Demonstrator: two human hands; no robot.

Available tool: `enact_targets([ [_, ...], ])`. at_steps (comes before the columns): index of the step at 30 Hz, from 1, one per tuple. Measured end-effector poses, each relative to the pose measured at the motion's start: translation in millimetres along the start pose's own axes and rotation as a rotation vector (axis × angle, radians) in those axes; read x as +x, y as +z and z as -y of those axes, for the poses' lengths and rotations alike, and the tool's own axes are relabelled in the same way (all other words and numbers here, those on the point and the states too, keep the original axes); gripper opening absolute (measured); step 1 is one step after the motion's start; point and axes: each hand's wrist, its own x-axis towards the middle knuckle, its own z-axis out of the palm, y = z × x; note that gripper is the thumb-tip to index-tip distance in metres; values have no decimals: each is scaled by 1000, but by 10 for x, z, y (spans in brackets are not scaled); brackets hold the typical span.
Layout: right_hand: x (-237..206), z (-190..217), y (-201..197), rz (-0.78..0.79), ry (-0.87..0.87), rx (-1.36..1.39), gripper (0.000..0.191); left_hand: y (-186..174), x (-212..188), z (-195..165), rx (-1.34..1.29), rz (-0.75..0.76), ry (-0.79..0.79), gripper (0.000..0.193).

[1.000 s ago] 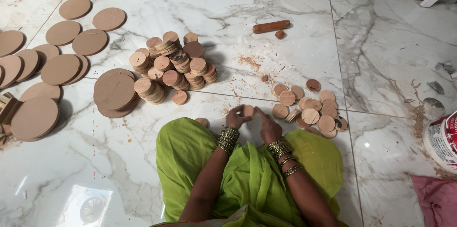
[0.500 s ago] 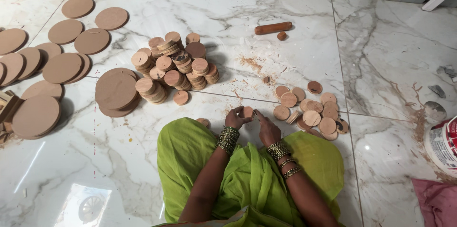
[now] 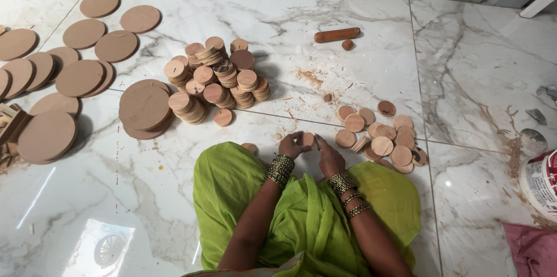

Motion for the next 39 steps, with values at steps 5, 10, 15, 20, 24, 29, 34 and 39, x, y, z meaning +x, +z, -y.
enact_targets([
  [5, -5, -45, -53, -57, -39, 50, 65, 68, -30, -30, 32, 102, 44, 88],
  [10, 4, -3, -33, 4, -15, 25, 62, 29, -12, -35, 33, 4, -21, 89],
  [15, -4, -18, -54, -56, -41, 31, 61, 32, -21, -34, 37, 105, 26, 86],
  [20, 6, -53, -37, -49, -3, 49, 61, 46, -38, -35, 20, 140, 62, 85],
  [24, 29, -47, -15, -26, -28, 29, 64, 42, -40, -28, 60, 93, 35, 85],
  [29, 28, -47, 13, 10, -25, 13, 68, 35, -30, -28, 79, 45, -15, 88],
  [34, 40, -114, 15, -21, -21, 48, 74, 40, -47, -55, 34, 133, 133, 86],
  [39, 43, -138, 27, -59, -47, 43, 60, 42, -37, -56, -69, 126, 55, 87],
])
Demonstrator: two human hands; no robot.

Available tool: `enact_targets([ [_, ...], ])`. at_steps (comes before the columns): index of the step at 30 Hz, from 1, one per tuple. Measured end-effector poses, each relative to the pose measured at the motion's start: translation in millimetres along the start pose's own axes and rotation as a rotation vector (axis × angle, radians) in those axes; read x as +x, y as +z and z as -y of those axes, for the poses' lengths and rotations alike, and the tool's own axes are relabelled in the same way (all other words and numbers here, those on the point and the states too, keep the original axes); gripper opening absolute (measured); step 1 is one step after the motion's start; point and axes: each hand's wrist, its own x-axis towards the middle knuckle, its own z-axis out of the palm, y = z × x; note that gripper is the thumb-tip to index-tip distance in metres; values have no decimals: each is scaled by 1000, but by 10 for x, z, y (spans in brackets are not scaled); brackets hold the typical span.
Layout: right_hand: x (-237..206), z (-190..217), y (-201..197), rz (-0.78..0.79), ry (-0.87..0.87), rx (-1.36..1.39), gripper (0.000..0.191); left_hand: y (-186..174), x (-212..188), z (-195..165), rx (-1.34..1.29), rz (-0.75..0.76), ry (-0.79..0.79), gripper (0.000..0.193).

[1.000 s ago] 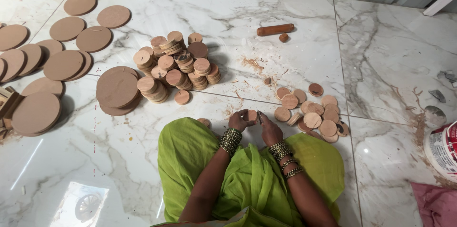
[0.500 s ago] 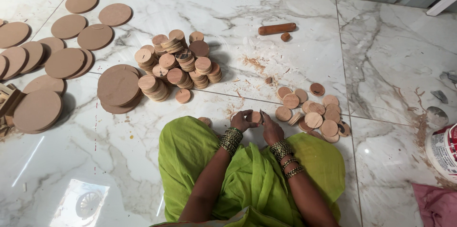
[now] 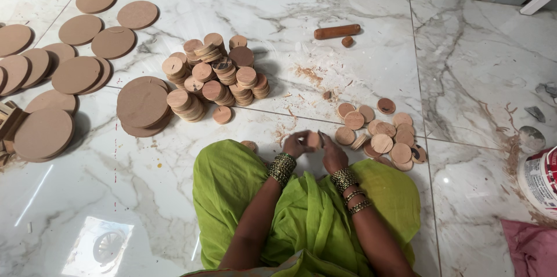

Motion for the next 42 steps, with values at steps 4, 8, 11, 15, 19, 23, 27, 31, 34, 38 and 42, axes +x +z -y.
enact_targets([
  [4, -32, 57, 70, 109, 45, -39, 57, -74, 43, 32, 50, -191, -38, 86],
  [8, -31, 25, 37, 23, 38, 11, 60, -39, 35, 26, -52, 20, 3, 87],
  [11, -35, 14, 17, -19, 35, 11, 62, -14, 26, 9, -9, 94, 31, 87],
  [15, -46, 81, 73, 52, 28, -46, 63, -50, 36, 10, -24, -116, -95, 86],
  [19, -6, 88, 64, -5, 13, -30, 69, -27, 26, 12, -308, 74, -100, 75],
  [23, 6, 52, 33, 17, 130, -11, 56, 36, 17, -8, -493, 263, -95, 71],
  [27, -51, 112, 99, 52, 7, -6, 57, -35, 54, -9, -549, 22, -246, 70],
  [31, -34, 120, 95, 57, -3, -2, 60, -27, 48, -14, -653, 135, -240, 70],
  [34, -13, 87, 65, 68, 137, -40, 51, 33, 34, -33, -636, 215, -194, 71],
  [38, -43, 96, 97, 124, -1, -3, 53, -5, 48, -31, -621, 2, -258, 71],
  [42, -55, 128, 117, 155, -36, -29, 55, -46, 58, -29, -730, -43, -282, 70],
])
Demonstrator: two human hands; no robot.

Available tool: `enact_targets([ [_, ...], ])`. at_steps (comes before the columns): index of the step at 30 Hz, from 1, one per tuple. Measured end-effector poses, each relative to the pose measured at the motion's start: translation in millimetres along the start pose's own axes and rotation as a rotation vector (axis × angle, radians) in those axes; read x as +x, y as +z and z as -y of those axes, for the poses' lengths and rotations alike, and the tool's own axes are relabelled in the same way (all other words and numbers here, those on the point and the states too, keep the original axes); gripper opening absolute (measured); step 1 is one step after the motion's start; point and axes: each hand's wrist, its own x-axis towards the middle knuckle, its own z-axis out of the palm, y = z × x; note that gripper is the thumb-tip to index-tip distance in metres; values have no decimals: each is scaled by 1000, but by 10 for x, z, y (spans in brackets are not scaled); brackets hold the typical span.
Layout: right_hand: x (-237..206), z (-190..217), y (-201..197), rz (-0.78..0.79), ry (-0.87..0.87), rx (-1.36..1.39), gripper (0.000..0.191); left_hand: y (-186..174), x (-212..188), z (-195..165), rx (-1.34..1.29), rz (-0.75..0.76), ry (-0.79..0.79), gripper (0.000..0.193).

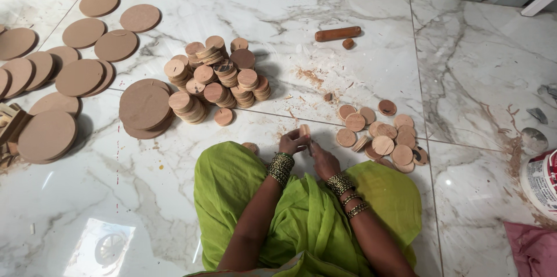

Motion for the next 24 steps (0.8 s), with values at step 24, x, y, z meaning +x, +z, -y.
enact_targets([
  [24, 57, -72, -33, -97, 77, 6, 30, 71, -2, 46, 108, 106, 148, 79],
])
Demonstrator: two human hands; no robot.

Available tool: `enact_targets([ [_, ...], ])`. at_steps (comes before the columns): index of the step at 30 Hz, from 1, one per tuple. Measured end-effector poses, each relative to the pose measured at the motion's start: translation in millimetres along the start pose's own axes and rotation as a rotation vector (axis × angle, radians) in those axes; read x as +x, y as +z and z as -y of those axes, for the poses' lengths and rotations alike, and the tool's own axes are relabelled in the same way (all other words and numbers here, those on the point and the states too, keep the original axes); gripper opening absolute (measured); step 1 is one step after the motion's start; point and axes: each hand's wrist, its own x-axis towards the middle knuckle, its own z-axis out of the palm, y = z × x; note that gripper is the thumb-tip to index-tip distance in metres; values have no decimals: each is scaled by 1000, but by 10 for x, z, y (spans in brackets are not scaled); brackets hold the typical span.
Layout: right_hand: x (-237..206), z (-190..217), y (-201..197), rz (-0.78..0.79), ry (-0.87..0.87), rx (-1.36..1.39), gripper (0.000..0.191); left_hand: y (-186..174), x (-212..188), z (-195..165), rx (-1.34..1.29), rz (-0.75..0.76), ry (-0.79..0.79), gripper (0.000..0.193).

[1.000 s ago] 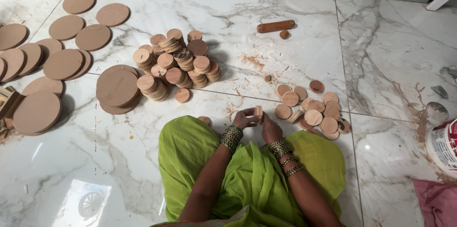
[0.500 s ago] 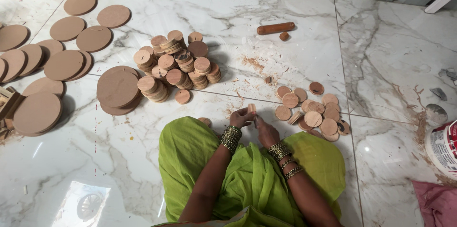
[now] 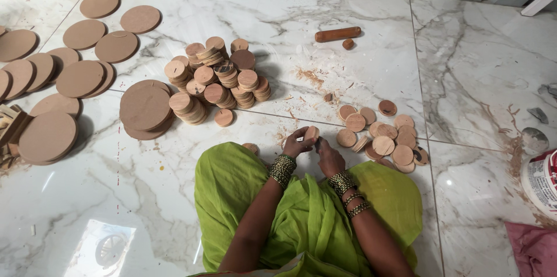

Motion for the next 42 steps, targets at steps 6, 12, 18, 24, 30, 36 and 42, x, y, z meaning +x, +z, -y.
enact_targets([
  [6, 9, -23, 3, -4, 22, -22, 36, 27, -24, 32, 526, -163, 171, 84],
  [12, -22, 11, 3, 2, -72, 40, 53, -52, -9, -10, 539, -306, 163, 88],
  [18, -49, 87, -91, -117, 22, 85, 66, -16, -13, -8, 675, -396, 188, 92],
  [24, -12, 49, -118, -91, 188, 190, 68, -89, -6, -41, 329, -531, -11, 88],
  [30, -14, 15, -8, 166, 134, -62, 50, -150, 18, -93, -165, -583, -255, 79],
  [36, -11, 54, -12, 228, 194, -73, 49, 37, 13, -48, -122, 124, 82, 71],
  [42, -25, 82, -46, 258, 163, -90, 56, -43, 4, -66, 257, -160, 163, 54],
])
